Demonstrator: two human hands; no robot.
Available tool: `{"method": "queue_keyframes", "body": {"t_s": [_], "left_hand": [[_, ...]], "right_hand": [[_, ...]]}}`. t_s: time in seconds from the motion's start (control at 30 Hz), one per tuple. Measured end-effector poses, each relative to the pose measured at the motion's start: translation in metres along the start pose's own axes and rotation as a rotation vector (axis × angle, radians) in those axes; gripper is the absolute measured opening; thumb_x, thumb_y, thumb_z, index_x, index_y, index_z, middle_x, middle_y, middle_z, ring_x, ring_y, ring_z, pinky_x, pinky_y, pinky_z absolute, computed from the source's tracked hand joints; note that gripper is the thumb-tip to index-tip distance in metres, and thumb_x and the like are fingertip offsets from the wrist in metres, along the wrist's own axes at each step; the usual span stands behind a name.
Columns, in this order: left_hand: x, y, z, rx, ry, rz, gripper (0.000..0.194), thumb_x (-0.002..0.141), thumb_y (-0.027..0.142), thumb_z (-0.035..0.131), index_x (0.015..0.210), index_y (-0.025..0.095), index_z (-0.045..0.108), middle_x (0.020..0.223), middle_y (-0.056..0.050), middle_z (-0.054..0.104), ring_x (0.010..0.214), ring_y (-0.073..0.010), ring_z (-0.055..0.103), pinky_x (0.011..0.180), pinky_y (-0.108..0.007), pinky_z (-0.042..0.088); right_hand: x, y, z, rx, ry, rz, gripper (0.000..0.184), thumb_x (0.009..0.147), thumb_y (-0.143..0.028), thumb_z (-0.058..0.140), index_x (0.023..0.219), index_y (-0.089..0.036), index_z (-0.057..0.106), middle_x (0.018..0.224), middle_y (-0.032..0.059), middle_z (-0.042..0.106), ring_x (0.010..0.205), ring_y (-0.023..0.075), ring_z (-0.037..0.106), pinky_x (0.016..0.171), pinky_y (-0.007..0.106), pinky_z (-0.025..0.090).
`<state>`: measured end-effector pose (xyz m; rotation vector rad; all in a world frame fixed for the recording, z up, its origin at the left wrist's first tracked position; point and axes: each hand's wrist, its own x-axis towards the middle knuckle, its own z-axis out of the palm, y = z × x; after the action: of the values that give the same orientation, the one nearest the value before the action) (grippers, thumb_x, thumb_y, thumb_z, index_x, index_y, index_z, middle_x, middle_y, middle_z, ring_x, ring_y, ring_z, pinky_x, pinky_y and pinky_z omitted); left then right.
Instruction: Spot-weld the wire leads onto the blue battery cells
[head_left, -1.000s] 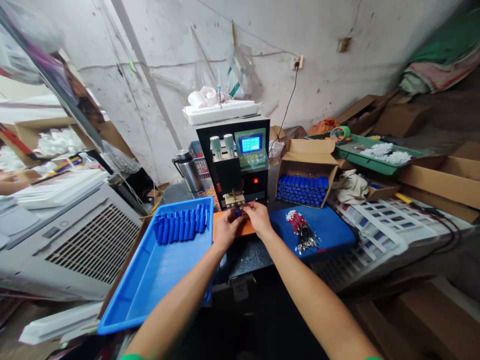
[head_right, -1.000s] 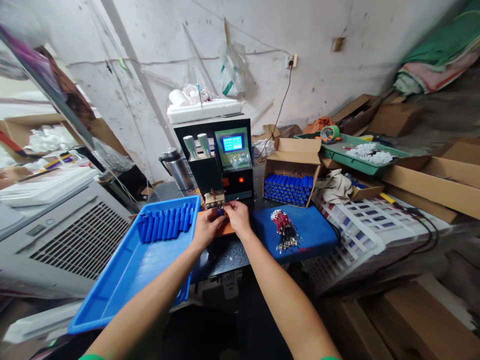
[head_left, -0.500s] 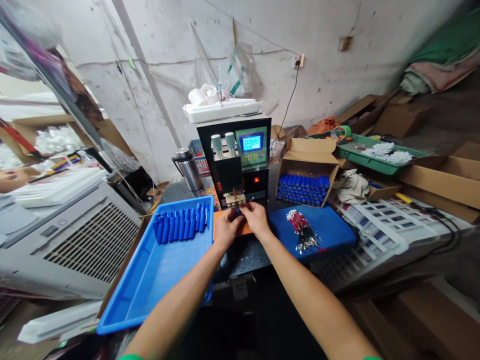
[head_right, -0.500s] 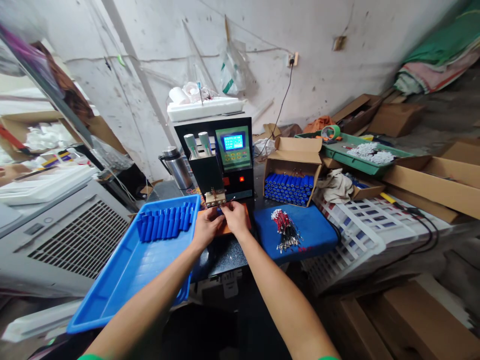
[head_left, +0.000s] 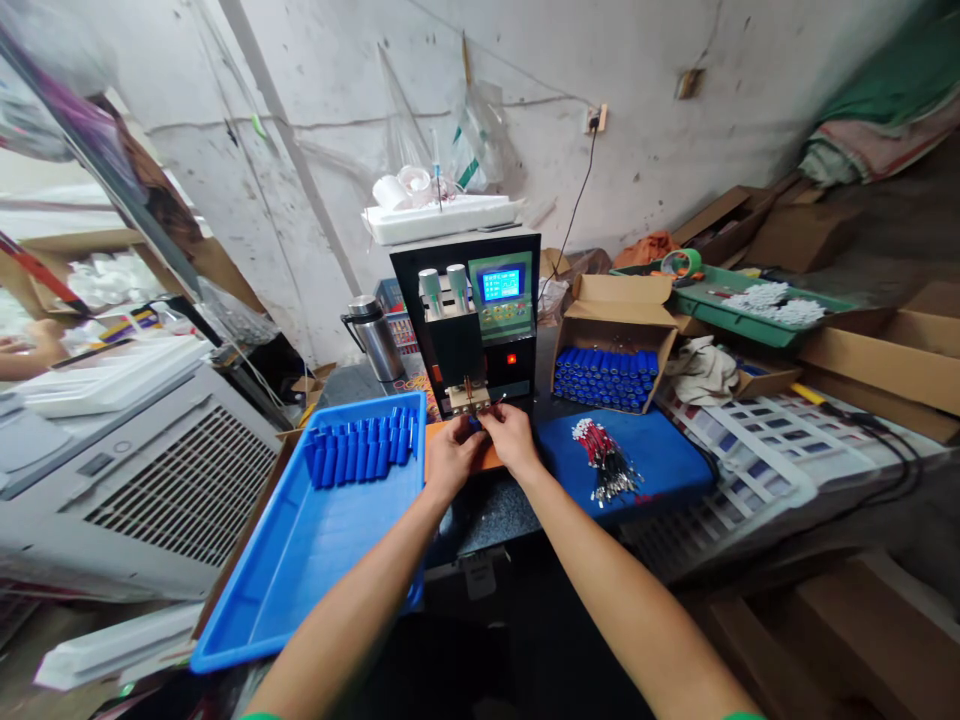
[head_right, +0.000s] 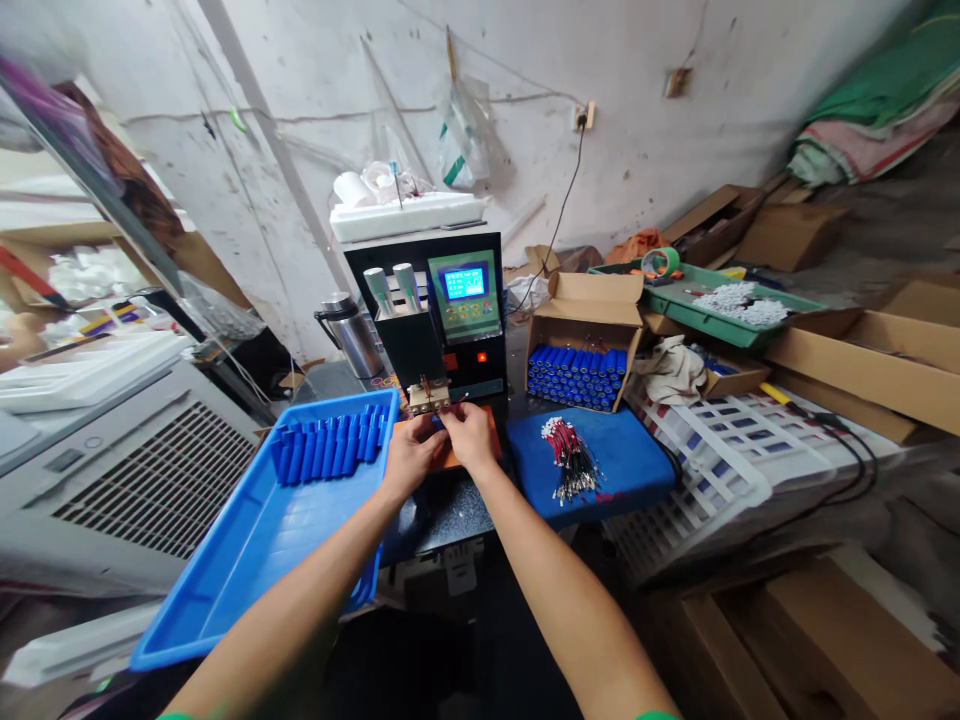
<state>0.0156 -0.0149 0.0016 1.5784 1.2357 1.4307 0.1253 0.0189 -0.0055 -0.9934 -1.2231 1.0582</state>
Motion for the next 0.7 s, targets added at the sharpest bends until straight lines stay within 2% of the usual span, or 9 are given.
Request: {"method": "queue_keyframes", "body": {"t_s": [0.37,0.6,0.7], "left_hand": [[0.001,-0.0021,-0.0003,-0.002,-0.001,0.014,0.028,0.073,0.026,0.067,0.098,0.014,0.067,0.098,-0.008,0.074,0.094,-0.0227,0.068,0.09,-0.037,0.051],[0.0008,-0.0021,-0.0013,0.033,0.0,0.007,0.029,0.074,0.026,0.066,0.1,0.014,0.067,0.097,-0.007,0.073,0.091,-0.0219,0.067,0.087,-0.036,0.052],[0.0013,-0.0023,-0.0012,0.053,0.016,0.0,0.024,0.074,0.026,0.066,0.094,0.014,0.067,0.092,-0.006,0.073,0.085,-0.0203,0.067,0.083,-0.034,0.052]], "right_hand": [[0.0009,0.0014,0.0012,-0.004,0.003,-0.01,0.022,0.076,-0.036,0.063,0.072,-0.015,0.067,0.074,0.0056,0.071,0.07,0.0195,0.063,0.063,0.026,0.045],[0.003,0.0056,0.0008,0.006,-0.027,-0.008,0.021,0.077,-0.037,0.063,0.073,-0.016,0.067,0.073,0.0046,0.071,0.07,0.0189,0.062,0.065,0.027,0.047],[0.0027,0.0071,-0.0047,-0.016,-0.062,-0.017,0.023,0.078,-0.04,0.063,0.074,-0.018,0.065,0.074,0.0038,0.07,0.07,0.0183,0.062,0.064,0.027,0.047]]}}
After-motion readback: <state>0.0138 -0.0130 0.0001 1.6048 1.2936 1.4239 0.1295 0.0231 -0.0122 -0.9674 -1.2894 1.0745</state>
